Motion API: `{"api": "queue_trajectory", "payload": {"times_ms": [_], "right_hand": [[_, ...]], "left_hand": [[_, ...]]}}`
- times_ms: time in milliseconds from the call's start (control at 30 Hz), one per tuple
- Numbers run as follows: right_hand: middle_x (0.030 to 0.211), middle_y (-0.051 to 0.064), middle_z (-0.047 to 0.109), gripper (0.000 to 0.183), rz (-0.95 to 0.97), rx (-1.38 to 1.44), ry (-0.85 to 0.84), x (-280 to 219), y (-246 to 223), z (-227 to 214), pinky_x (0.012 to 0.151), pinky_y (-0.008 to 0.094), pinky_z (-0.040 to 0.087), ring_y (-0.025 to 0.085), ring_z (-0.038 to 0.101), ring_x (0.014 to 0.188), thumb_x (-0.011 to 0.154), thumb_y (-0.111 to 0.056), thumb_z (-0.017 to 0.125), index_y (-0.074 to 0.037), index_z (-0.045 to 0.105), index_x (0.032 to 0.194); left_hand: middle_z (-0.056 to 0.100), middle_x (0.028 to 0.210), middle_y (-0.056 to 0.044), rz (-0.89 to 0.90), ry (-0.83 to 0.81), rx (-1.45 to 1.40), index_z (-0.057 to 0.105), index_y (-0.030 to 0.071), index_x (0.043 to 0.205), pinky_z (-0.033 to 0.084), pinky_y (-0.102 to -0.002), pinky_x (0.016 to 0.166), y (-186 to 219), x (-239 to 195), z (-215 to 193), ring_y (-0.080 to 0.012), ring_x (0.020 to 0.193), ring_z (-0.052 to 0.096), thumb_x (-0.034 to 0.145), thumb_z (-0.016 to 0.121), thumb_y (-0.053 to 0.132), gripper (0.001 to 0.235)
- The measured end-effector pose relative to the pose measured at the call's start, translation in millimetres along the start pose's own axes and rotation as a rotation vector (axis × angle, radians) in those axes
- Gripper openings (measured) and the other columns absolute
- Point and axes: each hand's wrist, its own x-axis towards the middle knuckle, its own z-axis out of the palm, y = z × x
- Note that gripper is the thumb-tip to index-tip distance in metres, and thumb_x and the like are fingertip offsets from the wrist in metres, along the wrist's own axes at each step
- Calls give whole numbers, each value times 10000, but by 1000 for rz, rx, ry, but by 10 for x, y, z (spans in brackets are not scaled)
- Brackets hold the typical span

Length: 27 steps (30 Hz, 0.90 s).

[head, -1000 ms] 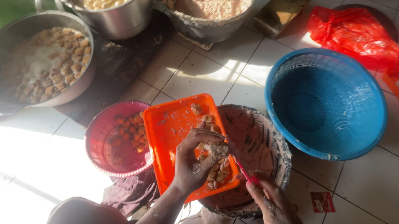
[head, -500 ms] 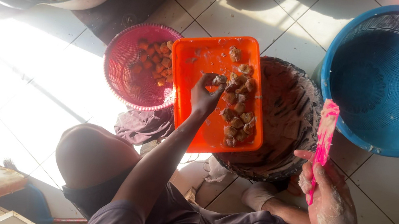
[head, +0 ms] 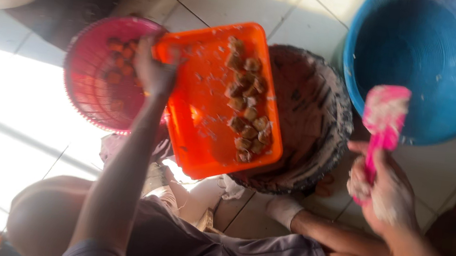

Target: The person scoops a thick paste onto small fried pieces using a pink spatula, then places the coated pieces into a pink basket. The person repeats this process continuously while sitting on the floor.

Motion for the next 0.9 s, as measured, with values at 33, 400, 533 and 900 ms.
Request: {"api": "queue_trajectory", "payload": {"times_ms": [33, 400, 533, 900], "right_hand": [[660, 4, 436, 405, 4, -233, 18, 150, 32, -79, 471, 278, 304, 96, 331, 494, 1103, -373, 405, -47, 567, 1283], [886, 128, 747, 174, -179, -2349, -124, 1725, 1655, -727, 653, 397, 619, 255, 767, 779, 951, -98, 620, -65, 788, 922], [875, 119, 755, 123, -178, -2401, -280, 1834, 2060, -657, 649, 369, 620, 249, 776, 803, 864, -86, 674, -87, 791, 827], [1019, 131, 748, 238, -223, -1671, -817, 1143, 1778, -674, 705, 378, 593, 257, 726, 860, 895, -102, 656, -34, 759, 1099]], "left_hand": [[698, 1159, -106, -54, 92, 174, 671, 38, 1243, 530, -323, 980, -148, 53, -207, -218, 1079, 659, 870, 693, -28, 380], [533, 1414, -237, -205, -900, 897, 583, 58, 1341, 423, -534, 1066, -2350, -965, -632, -531, 1350, 426, 878, 740, 331, 560], [352, 1618, -136, -201, -1016, 867, 356, 170, 1613, 488, -439, 1055, -2297, -1020, -614, -462, 1449, 416, 750, 649, 183, 911], [452, 1523, -197, -626, -972, 1095, 467, 173, 1496, 505, -490, 988, -1693, -802, -637, -378, 1336, 527, 891, 633, 300, 641]]}}
